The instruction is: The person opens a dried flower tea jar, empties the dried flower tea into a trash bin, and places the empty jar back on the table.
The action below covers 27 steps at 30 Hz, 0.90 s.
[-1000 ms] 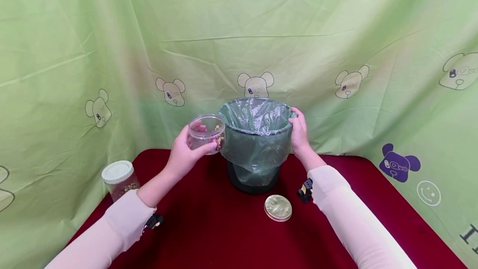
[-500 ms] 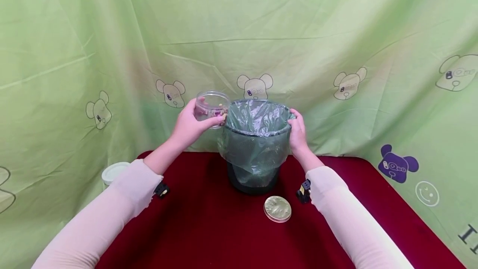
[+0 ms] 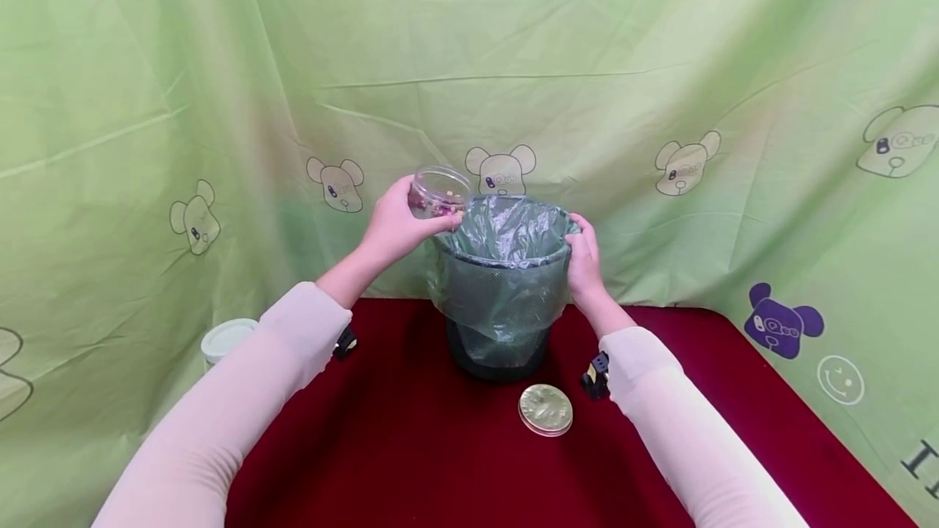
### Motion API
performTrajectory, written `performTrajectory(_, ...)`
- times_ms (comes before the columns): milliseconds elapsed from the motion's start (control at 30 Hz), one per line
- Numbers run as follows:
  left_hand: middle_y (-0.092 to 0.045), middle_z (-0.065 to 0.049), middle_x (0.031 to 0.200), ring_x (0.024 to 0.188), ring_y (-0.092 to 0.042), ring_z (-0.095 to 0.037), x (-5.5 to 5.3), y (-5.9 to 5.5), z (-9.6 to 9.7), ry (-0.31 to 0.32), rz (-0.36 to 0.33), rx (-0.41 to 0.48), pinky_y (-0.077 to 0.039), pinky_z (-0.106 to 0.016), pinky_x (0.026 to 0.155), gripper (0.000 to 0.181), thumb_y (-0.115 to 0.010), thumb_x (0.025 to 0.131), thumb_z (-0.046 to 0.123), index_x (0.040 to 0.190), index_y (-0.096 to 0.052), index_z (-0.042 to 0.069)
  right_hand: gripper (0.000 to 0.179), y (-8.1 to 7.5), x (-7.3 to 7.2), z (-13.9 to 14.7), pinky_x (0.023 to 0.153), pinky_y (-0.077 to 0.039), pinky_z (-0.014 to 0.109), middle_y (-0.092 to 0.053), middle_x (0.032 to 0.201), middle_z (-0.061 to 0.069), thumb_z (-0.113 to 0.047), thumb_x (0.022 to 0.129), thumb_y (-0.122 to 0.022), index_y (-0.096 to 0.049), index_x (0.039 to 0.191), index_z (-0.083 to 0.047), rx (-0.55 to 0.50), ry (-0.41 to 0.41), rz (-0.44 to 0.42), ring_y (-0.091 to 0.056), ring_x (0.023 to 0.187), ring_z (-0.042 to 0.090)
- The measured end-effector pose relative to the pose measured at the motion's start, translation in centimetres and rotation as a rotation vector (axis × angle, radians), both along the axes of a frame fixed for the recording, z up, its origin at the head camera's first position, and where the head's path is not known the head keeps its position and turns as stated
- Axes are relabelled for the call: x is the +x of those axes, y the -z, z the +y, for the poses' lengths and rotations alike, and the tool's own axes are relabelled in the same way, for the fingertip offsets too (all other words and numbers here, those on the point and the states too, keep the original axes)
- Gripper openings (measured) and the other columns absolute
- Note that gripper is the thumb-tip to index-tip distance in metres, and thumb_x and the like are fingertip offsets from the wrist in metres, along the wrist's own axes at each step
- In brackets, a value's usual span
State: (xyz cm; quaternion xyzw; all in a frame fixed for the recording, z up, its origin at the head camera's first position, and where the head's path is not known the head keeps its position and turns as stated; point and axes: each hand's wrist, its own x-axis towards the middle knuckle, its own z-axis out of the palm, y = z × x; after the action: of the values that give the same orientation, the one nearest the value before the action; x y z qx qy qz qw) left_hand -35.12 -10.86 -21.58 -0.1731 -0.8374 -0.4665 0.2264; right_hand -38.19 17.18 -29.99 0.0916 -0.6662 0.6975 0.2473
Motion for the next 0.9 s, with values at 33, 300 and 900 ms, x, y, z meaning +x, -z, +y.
performTrajectory(33, -0.058, -0.007, 0.121, 0.106, -0.056, -0.02, -0.2, 0.0, 0.1, -0.003, 0.004, -0.013, -0.05, -0.035, 0.087, 0.088, -0.086, 0.069, 0.044, 0.137, -0.047, 0.006, 0.053, 0.0, 0.0, 0.0, 0.105, -0.029, 0.035, -0.04, 0.144, 0.018, -0.009, 0.091, -0.033, -0.037, 0.142, 0.002, 0.002, 0.0, 0.001, -0.038, 0.126, 0.029)
performTrajectory(300, -0.054, -0.01, 0.124, 0.114, -0.051, -0.025, -1.6, -0.3, 0.4, -0.042, 0.026, -0.127, -0.044, -0.04, 0.095, 0.09, -0.086, 0.069, 0.044, 0.138, -0.045, 0.004, 0.053, 0.1, 0.0, 0.0, 0.104, -0.029, 0.035, -0.038, 0.145, 0.018, -0.01, 0.092, -0.032, -0.035, 0.144, 0.001, 0.004, -0.004, -0.008, -0.038, 0.127, 0.03)
performTrajectory(900, -0.05, -0.013, 0.127, 0.113, -0.049, -0.027, -3.4, -1.2, 1.2, -0.069, 0.078, -0.342, -0.043, -0.046, 0.098, 0.089, -0.087, 0.069, 0.034, 0.139, -0.043, 0.004, 0.053, 0.0, 0.0, 0.1, 0.105, -0.028, 0.034, -0.038, 0.146, 0.018, -0.008, 0.092, -0.032, -0.035, 0.144, 0.002, -0.009, -0.021, -0.006, -0.037, 0.128, 0.03)
